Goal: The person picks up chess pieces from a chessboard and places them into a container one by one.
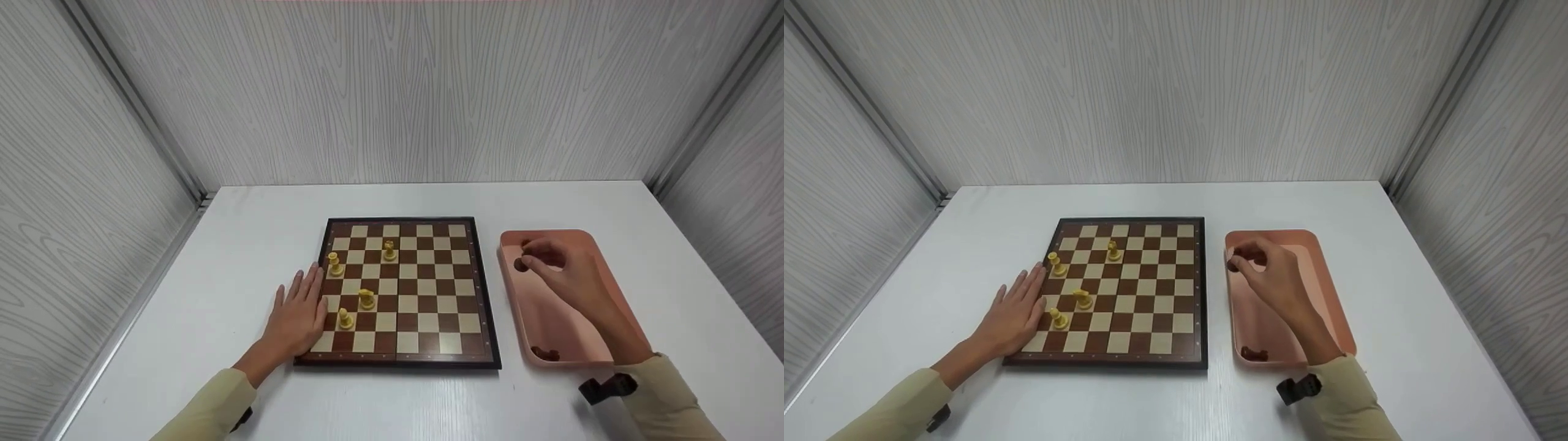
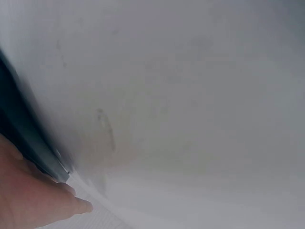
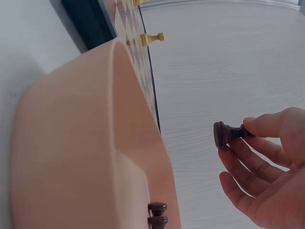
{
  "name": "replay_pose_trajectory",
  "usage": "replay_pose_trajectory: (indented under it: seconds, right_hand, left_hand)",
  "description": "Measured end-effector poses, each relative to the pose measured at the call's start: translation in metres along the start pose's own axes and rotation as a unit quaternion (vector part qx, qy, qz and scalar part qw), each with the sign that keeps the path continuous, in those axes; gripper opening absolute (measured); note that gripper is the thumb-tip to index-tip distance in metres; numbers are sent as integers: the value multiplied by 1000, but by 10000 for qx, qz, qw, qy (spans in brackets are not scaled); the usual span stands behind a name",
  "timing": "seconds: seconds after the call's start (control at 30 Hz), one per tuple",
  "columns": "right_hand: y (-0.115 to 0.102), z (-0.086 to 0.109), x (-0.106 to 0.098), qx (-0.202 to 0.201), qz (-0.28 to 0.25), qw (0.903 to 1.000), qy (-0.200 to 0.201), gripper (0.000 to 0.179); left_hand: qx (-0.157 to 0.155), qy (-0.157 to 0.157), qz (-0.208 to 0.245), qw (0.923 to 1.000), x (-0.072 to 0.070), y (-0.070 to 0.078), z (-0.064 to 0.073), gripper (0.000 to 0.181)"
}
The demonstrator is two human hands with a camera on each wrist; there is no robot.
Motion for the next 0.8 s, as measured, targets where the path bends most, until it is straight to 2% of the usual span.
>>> replay_pose_trajectory:
  seconds: [0.23, 0.37, 0.53, 0.8]
  right_hand:
    - [7, 10, -10, 33, 218, 9997, -131, 12]
    - [10, 16, -16, 407, 326, 9985, -182, 14]
    - [14, 21, -20, 862, 510, 9950, -18, 20]
    - [18, 25, -24, 849, 653, 9943, 21, 16]
  left_hand:
    - [-28, -59, -32, 10000, 1, 1, -2, 61]
    - [-3, -34, -2, 10000, 1, 2, -1, 61]
    - [20, -23, 18, 10000, 1, 2, 0, 61]
    - [-38, -44, 14, 10000, 0, 1, 1, 61]
Point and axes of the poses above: each hand's wrist, its own z-axis away from the middle knuckle, its own x-axis out of the palm, y = z × x, the point moved 3 cm from there along -z, towards the middle knuckle, and after that the axes turned 7 degrees about -y, right-handed, at the moved point
